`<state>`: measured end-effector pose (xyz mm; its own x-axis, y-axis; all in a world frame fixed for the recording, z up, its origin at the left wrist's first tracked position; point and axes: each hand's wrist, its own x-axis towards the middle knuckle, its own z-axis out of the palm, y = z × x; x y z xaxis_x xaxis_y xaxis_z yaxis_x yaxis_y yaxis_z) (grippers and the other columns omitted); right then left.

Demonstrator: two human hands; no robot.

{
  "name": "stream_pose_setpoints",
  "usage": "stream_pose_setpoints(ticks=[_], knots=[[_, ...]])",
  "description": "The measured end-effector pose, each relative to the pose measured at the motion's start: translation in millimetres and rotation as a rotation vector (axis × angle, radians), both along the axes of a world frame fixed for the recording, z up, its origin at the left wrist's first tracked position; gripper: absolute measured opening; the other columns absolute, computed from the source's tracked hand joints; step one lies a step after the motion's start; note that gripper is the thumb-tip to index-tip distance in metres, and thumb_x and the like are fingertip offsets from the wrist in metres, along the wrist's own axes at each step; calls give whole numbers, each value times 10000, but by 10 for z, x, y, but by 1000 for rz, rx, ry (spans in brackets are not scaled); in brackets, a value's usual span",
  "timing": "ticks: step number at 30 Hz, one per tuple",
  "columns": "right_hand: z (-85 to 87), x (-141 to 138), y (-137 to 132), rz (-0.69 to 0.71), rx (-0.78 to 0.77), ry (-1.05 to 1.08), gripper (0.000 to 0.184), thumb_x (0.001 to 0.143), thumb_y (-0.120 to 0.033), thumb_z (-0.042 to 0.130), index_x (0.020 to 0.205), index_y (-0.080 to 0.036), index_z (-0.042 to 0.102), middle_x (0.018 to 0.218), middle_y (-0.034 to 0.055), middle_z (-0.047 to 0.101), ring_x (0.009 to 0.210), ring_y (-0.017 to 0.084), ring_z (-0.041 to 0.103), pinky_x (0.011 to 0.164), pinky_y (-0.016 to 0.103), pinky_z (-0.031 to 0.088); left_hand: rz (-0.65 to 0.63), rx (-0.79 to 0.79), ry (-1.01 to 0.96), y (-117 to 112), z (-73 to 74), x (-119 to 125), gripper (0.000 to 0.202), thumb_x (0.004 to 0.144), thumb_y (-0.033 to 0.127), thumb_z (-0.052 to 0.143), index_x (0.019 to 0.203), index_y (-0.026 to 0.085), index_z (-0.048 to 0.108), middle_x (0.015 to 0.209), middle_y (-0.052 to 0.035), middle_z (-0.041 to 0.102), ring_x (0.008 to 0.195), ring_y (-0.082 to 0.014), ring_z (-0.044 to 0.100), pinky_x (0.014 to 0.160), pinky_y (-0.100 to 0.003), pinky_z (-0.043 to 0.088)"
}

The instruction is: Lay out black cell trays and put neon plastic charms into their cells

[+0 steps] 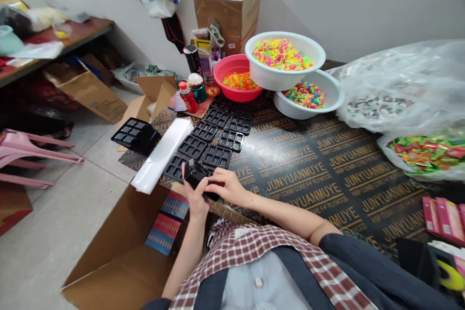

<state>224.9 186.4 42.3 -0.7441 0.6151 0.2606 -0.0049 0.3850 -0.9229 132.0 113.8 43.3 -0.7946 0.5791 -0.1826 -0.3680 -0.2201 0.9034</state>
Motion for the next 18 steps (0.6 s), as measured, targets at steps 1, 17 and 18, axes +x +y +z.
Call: stream_pose_setpoints(ticks=[1, 17, 18], knots=[[39, 87, 40, -21, -49, 7, 290, 876, -456, 626, 883, -192, 748, 697, -5, 537, 654, 110, 517, 625, 237, 428, -42, 27, -27, 97, -14, 88, 806, 568, 309, 814, 1320, 331, 526, 1395, -39, 530, 1304, -264, 474, 1074, -358, 385], [-566, 849, 2624, -820, 156, -467, 110, 813, -17, 586, 748, -41, 671, 840, 39, 500, 689, 67, 362, 688, 253, 327, -229, -242, -396, 443, -313, 496, 558, 456, 315, 841, 963, 198, 638, 747, 31, 655, 609, -122, 599, 638, -271, 487], [-567, 796, 2627, -809, 157, -466, 85, 808, -21, 602, 779, -44, 678, 849, 41, 505, 696, 70, 367, 695, 254, 332, -203, -243, -392, 425, -320, 470, 523, 461, 318, 840, 927, 197, 635, 738, 33, 652, 617, -124, 602, 647, -272, 488]])
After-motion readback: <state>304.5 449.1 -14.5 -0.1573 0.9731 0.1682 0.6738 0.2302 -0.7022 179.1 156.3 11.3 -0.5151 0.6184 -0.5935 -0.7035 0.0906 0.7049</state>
